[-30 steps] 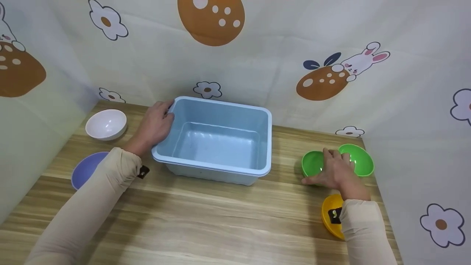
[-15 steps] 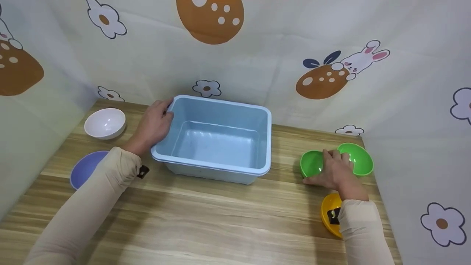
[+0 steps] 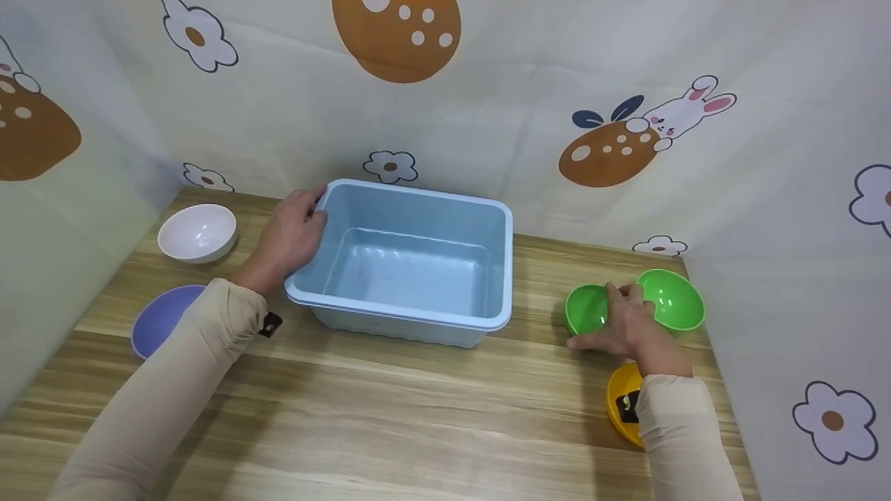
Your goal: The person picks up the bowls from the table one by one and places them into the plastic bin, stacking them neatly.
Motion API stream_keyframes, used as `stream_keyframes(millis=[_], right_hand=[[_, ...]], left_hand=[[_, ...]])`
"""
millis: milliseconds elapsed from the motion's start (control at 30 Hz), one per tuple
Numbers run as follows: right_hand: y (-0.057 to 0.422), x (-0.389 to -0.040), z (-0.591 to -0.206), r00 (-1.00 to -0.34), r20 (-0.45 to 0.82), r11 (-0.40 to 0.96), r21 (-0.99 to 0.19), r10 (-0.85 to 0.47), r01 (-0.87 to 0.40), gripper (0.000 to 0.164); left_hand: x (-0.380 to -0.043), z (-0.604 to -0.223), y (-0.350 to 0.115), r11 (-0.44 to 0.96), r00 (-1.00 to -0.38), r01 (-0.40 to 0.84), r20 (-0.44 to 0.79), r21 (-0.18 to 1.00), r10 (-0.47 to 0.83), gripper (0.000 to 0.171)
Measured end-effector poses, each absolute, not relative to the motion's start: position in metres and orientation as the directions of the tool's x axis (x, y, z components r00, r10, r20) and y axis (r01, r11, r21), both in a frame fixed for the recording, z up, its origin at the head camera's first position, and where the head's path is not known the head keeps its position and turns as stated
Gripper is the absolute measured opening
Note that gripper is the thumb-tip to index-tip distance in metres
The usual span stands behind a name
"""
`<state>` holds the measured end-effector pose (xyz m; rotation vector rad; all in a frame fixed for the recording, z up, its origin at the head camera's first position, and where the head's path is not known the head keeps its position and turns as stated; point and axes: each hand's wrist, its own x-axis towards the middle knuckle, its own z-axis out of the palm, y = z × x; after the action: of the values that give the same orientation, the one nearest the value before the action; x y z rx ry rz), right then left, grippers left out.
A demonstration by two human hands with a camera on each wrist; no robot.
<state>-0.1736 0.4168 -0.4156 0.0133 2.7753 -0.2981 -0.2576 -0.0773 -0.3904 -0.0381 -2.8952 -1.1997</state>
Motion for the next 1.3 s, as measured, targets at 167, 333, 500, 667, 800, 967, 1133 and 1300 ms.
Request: stream_keyframes(millis=[167,333,500,667,800,967,1133,1300], right_hand=[[0.419,-0.174,-0.414,-0.922,-0.385,0.976,-0.209,-0.027,0.058,0.138],[0.420,-0.175,-0.416,-0.927,-0.373,0.972,-0.229,-0.043,0.047,0.137],[0.420,-0.174,-0.417,-0.928,-0.369,0.973,-0.229,-0.048,0.040,0.134],[0.417,-0.176,-0.412,-0.924,-0.379,0.971,-0.233,-0.046,0.047,0.133],[0.414,-0.178,-0.406,-0.921,-0.386,0.971,-0.235,-0.047,0.048,0.131],[0.411,-0.180,-0.399,-0.925,-0.374,0.975,-0.220,-0.062,0.024,0.128],[0.404,-0.182,-0.390,-0.936,-0.337,0.969,-0.247,-0.098,-0.012,0.128],[0.395,-0.183,-0.376,-0.943,-0.308,0.963,-0.266,-0.129,-0.045,0.126]], left_hand=[[-0.259,-0.389,-0.075,0.708,-1.000,0.024,0.012,0.706,0.022,0.053],[-0.258,-0.389,-0.076,0.711,-0.999,0.041,0.023,0.702,0.035,0.053],[-0.258,-0.390,-0.075,0.709,-0.999,0.044,0.023,0.704,0.039,0.053],[-0.257,-0.390,-0.076,0.713,-0.999,0.047,0.031,0.700,0.035,0.052],[-0.257,-0.390,-0.077,0.709,-0.999,0.039,0.029,0.704,0.026,0.052],[-0.257,-0.391,-0.077,0.705,-1.000,0.030,0.020,0.708,0.022,0.052],[-0.256,-0.390,-0.079,0.707,-1.000,0.028,0.018,0.707,0.021,0.053],[-0.257,-0.391,-0.079,0.709,-0.999,0.049,0.038,0.703,0.031,0.052]])
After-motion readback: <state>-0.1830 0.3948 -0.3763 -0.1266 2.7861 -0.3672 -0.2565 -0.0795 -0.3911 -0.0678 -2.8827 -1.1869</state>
